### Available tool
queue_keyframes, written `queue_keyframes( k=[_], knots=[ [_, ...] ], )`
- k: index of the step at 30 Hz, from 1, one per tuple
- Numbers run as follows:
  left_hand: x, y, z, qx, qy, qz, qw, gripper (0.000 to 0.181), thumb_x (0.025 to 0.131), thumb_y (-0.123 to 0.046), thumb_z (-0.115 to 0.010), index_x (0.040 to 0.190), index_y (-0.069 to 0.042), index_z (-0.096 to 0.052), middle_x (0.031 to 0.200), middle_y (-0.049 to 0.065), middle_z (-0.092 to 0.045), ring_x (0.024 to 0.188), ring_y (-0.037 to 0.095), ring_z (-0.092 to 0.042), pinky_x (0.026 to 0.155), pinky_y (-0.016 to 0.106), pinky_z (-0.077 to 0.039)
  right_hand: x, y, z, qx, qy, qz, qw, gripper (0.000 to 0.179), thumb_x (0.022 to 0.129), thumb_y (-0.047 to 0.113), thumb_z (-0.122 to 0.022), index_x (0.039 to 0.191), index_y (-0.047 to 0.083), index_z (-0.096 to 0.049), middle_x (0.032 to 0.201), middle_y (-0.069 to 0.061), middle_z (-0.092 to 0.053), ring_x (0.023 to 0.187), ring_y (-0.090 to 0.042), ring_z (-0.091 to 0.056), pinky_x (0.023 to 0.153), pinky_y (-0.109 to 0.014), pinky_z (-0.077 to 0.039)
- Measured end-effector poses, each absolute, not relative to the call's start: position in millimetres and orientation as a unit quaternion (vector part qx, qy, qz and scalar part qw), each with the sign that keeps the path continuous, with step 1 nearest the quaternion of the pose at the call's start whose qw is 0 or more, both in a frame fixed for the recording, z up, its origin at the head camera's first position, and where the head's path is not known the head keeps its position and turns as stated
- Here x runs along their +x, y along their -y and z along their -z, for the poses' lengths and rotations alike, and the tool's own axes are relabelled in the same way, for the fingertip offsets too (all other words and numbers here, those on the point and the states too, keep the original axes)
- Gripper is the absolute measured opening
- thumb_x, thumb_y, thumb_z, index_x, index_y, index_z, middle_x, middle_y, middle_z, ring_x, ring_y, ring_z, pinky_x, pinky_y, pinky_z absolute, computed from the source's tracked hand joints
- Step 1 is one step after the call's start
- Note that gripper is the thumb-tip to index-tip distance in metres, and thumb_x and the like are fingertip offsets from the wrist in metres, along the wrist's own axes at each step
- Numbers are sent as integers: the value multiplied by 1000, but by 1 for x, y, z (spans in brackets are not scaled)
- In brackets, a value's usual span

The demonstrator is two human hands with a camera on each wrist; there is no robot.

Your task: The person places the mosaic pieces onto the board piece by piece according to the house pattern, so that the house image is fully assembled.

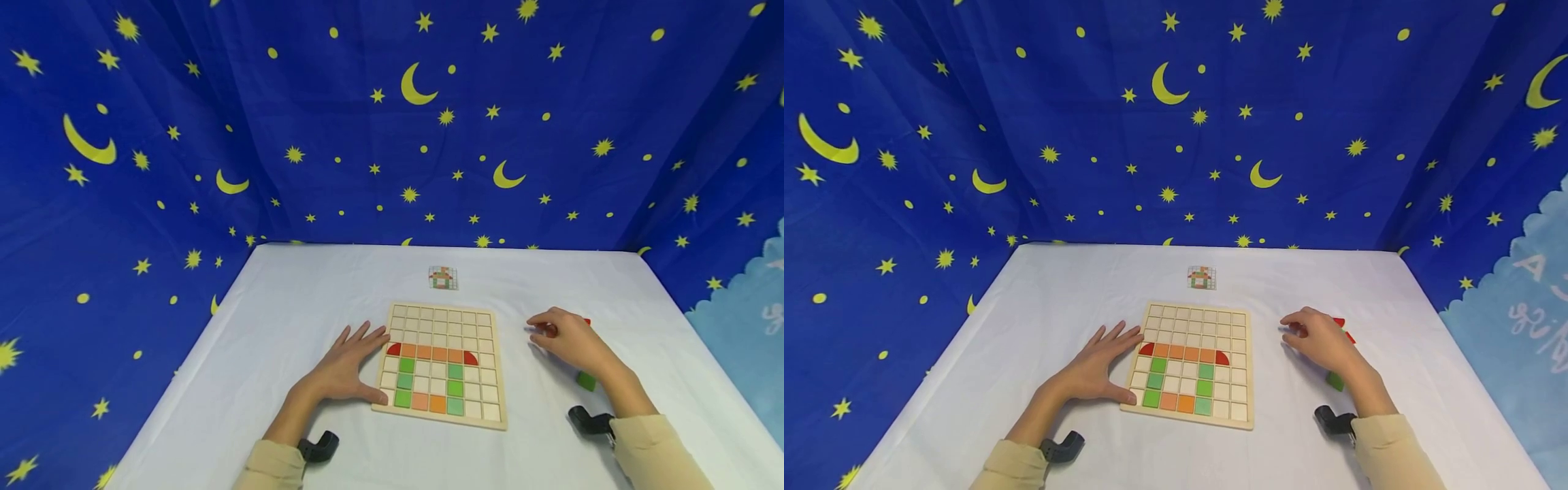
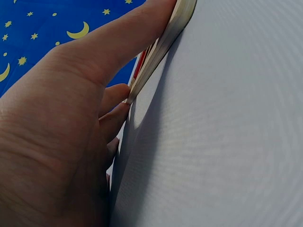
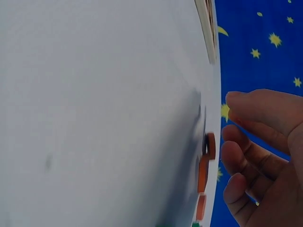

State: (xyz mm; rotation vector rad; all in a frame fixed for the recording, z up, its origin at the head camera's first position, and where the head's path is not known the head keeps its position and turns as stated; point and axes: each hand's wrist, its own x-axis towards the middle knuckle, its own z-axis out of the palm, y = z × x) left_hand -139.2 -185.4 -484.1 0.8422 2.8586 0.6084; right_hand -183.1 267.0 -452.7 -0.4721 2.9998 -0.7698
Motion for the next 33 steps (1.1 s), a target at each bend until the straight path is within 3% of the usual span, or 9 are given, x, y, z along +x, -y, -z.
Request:
queue_keyframes(
  k=[5,12,19,26,33],
  knots=[
    [-140,186,485,279,-937,-203,46,118,56,-84,-66,151,-23,-33,157,-8,-21,145,22,-7,116,48,-2,-181,-279,452,-134,-958,254,7,29,85,18,-73,112,7,-71,93,0,-62,76,-18,-50,65,-34,-44],
    [-140,186,486,271,-940,-199,55,119,55,-85,-65,152,-25,-31,157,-12,-18,145,18,-4,116,44,1,-176,-299,453,-132,-959,249,-8,31,83,17,-75,111,6,-70,87,-3,-59,72,-19,-48,59,-31,-40],
    [-140,186,484,277,-938,-203,48,118,56,-84,-65,151,-23,-33,157,-8,-21,145,21,-7,116,48,-2,-169,-317,453,-108,-962,252,-18,35,84,18,-74,116,5,-69,94,-5,-61,73,-20,-48,58,-29,-40],
    [-139,185,482,282,-935,-209,45,117,57,-82,-67,151,-20,-34,157,-5,-23,145,25,-9,115,51,-3,-162,-333,455,-79,-964,252,-27,41,83,20,-75,117,0,-66,91,-7,-59,76,-22,-48,58,-29,-39],
    [-138,185,481,276,-937,-208,56,118,57,-83,-67,151,-21,-33,158,-7,-21,146,22,-6,116,47,-1,-156,-344,459,-37,-962,271,-11,47,83,24,-76,120,-2,-63,100,-18,-57,81,-28,-50,59,-32,-43]
  ],
)
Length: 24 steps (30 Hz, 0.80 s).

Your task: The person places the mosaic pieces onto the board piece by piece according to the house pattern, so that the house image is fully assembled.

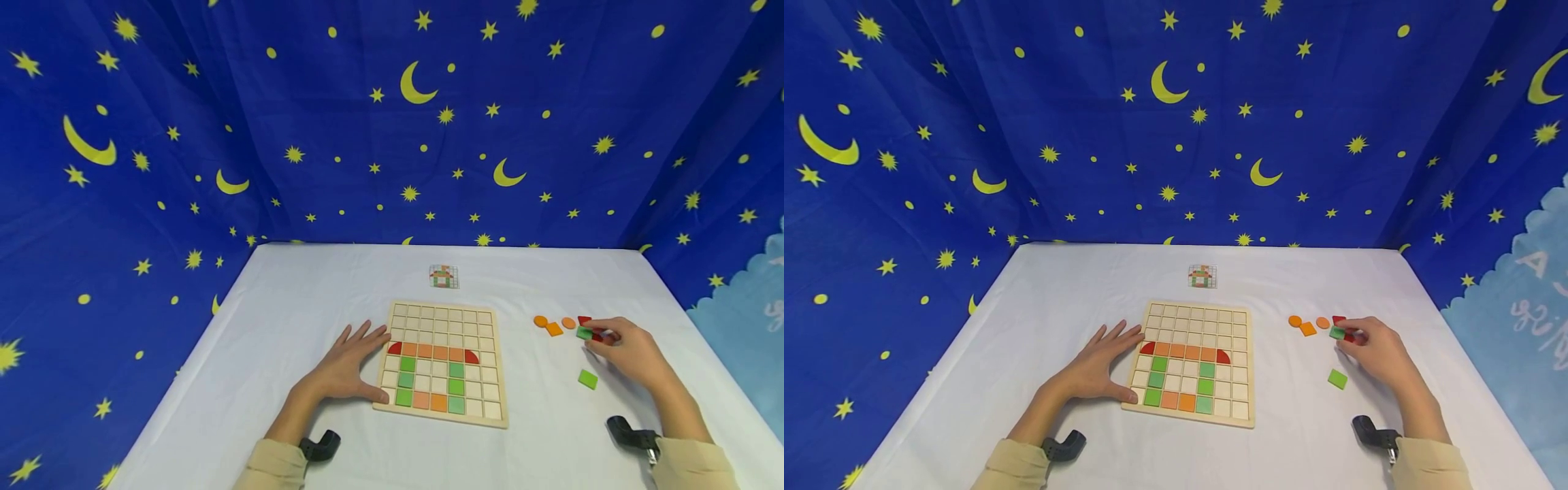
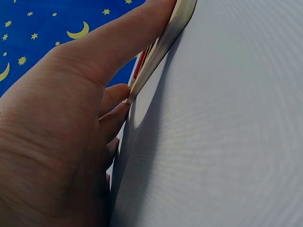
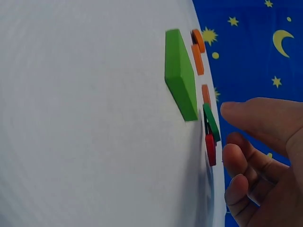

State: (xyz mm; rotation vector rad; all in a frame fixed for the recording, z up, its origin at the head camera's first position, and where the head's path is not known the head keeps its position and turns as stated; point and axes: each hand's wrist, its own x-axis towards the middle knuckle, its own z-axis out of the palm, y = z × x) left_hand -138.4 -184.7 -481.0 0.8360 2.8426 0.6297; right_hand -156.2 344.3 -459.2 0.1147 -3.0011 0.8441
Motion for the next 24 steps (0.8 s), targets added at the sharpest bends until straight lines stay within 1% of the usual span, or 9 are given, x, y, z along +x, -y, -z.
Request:
queue_keyframes(
  k=[4,9,13,16,20,24],
  knots=[
    [-138,185,481,272,-939,-204,57,118,56,-83,-66,151,-22,-33,158,-8,-21,145,20,-6,116,46,-1,-158,-347,462,34,962,-269,16,51,82,22,-76,123,-4,-60,106,-22,-55,82,-29,-51,59,-32,-45],
    [-139,185,483,269,-940,-203,59,118,56,-84,-66,151,-24,-32,158,-10,-20,145,19,-5,116,45,0,-162,-347,468,32,963,-266,13,51,83,19,-75,125,-3,-58,112,-24,-53,81,-28,-51,61,-33,-45],
    [-139,186,483,267,-940,-204,59,118,56,-84,-66,152,-24,-32,158,-10,-20,145,19,-4,116,45,1,-165,-348,472,28,965,-262,12,48,83,20,-74,124,-1,-60,112,-24,-54,82,-29,-49,65,-36,-44],
    [-138,186,482,273,-938,-206,53,117,56,-84,-66,151,-22,-34,157,-8,-21,146,21,-6,116,47,-1,-166,-348,473,30,965,-260,15,44,83,19,-75,121,0,-63,112,-24,-55,84,-30,-49,67,-39,-44],
    [-138,186,481,279,-936,-209,47,116,57,-83,-66,150,-20,-35,157,-6,-23,145,24,-8,116,49,-2,-167,-348,474,37,966,-256,21,41,82,18,-75,118,1,-65,112,-24,-57,84,-31,-49,68,-42,-45],
    [-139,185,482,276,-937,-206,50,117,57,-83,-66,151,-21,-34,157,-6,-22,145,23,-7,116,49,-2,-166,-347,474,47,966,-251,27,41,82,17,-75,118,0,-65,110,-24,-58,85,-32,-49,69,-44,-44]
  ],
)
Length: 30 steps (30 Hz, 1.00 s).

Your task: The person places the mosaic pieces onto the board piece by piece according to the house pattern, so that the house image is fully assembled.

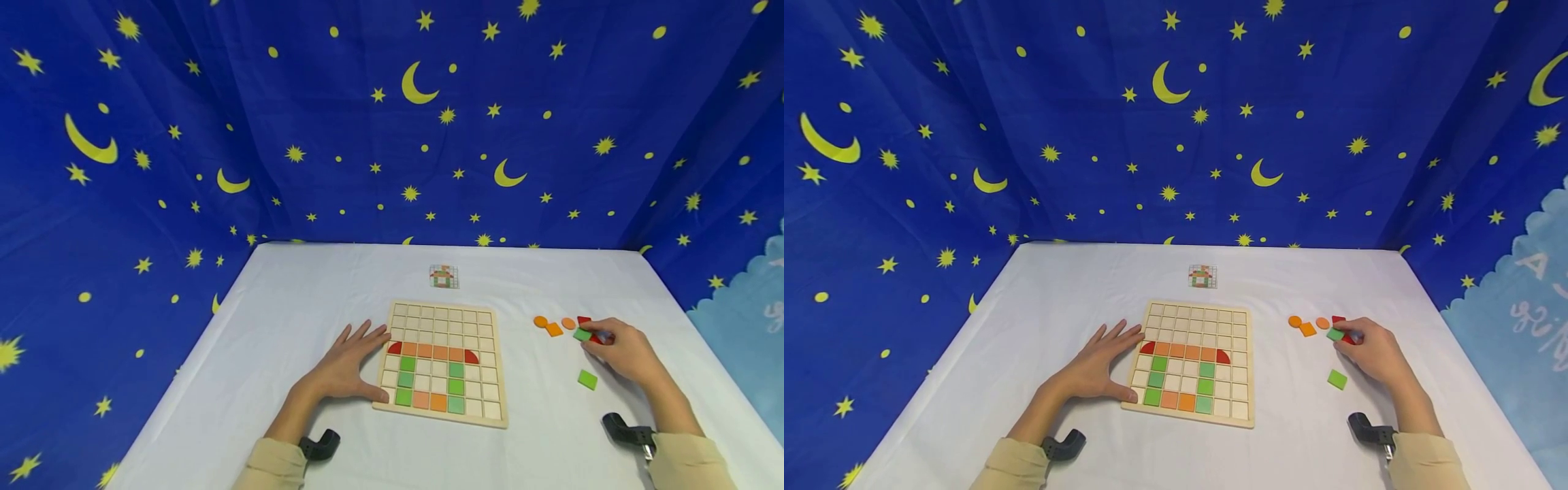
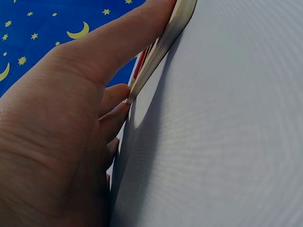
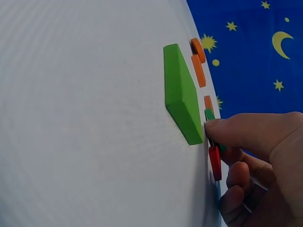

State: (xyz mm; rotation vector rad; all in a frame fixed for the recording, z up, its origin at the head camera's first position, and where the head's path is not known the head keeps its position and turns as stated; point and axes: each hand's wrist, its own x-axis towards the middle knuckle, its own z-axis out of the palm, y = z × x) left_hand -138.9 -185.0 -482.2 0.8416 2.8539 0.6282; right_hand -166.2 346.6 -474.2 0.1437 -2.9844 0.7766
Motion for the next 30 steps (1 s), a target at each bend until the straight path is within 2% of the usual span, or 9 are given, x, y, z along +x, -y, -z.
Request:
queue_keyframes(
  k=[7,10,13,16,30],
  knots=[
    [-139,185,483,266,-941,-200,62,118,55,-85,-65,151,-24,-32,158,-10,-19,145,18,-4,116,45,1,-166,-340,470,60,964,-259,19,45,82,18,-75,120,-2,-64,112,-26,-59,89,-35,-52,74,-52,-48],
    [-140,185,482,266,-941,-198,60,118,55,-85,-65,151,-24,-32,158,-10,-19,145,18,-4,116,45,1,-167,-336,468,72,962,-262,22,46,82,19,-75,122,-1,-64,112,-24,-60,86,-31,-52,70,-45,-48],
    [-140,185,482,266,-941,-199,61,118,56,-84,-66,151,-24,-32,158,-10,-19,145,18,-4,116,44,1,-169,-333,468,78,961,-263,26,46,82,18,-75,123,1,-64,108,-19,-61,78,-25,-50,61,-34,-43],
    [-140,185,482,267,-941,-200,62,118,56,-83,-66,152,-24,-32,158,-10,-19,145,18,-4,116,44,2,-169,-330,468,81,960,-266,24,44,83,17,-75,123,2,-65,105,-16,-59,73,-22,-47,54,-28,-40],
    [-139,185,484,273,-938,-205,56,118,57,-83,-66,151,-22,-32,158,-9,-20,146,20,-5,116,46,1,-171,-316,468,112,956,-271,23,40,84,15,-74,122,3,-66,106,-13,-59,74,-20,-46,56,-28,-38]
  ],
)
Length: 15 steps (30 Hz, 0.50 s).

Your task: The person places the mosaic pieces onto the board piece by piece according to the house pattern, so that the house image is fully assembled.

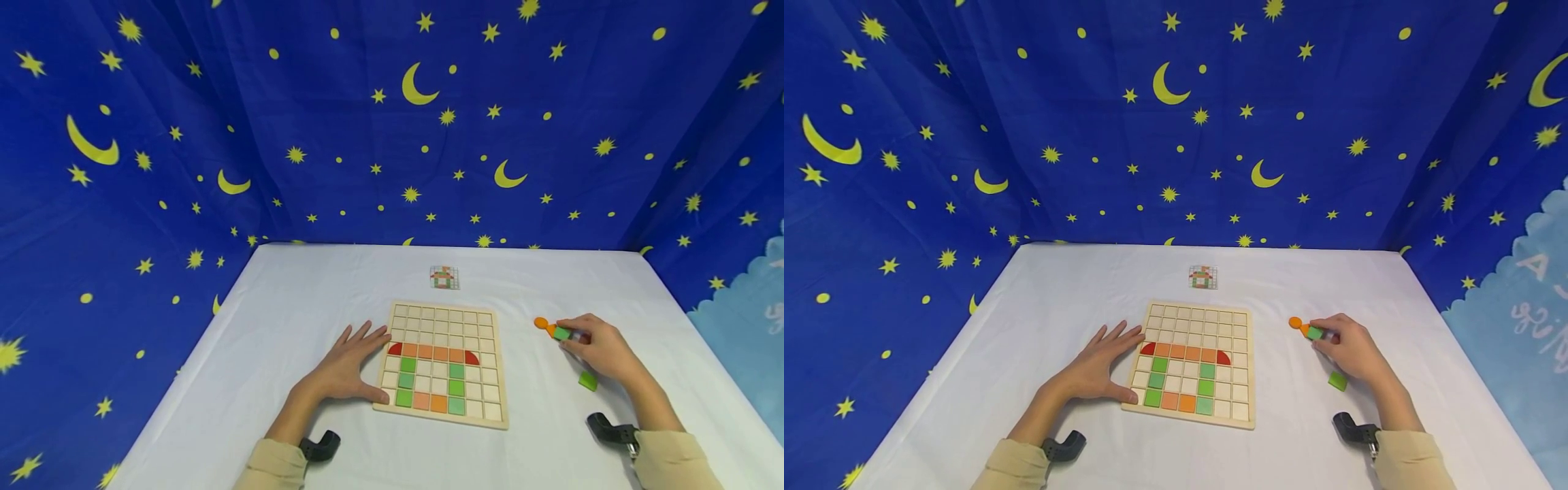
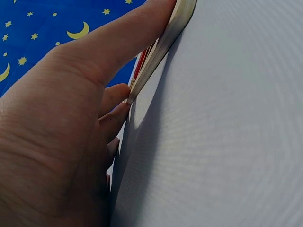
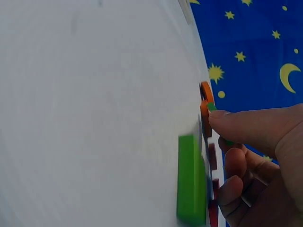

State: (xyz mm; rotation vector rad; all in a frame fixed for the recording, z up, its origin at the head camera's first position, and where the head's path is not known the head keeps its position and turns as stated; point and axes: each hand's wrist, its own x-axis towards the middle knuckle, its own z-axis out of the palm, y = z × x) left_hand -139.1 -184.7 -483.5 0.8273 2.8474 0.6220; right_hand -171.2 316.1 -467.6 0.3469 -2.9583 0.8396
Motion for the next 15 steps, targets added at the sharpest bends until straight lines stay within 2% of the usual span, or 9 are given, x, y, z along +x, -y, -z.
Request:
queue_keyframes(
  k=[10,15],
  knots=[
    [-138,185,483,266,-941,-199,63,117,57,-83,-66,152,-25,-31,158,-11,-18,146,18,-4,116,44,2,-171,-299,464,130,951,-279,18,39,85,11,-72,122,2,-65,104,-12,-58,72,-19,-46,54,-28,-38],
    [-139,186,483,265,-942,-198,61,117,57,-84,-66,152,-25,-31,158,-11,-18,145,18,-4,116,44,2,-173,-290,464,128,951,-280,8,41,84,13,-74,123,3,-65,106,-13,-59,77,-20,-48,59,-31,-40]
  ],
)
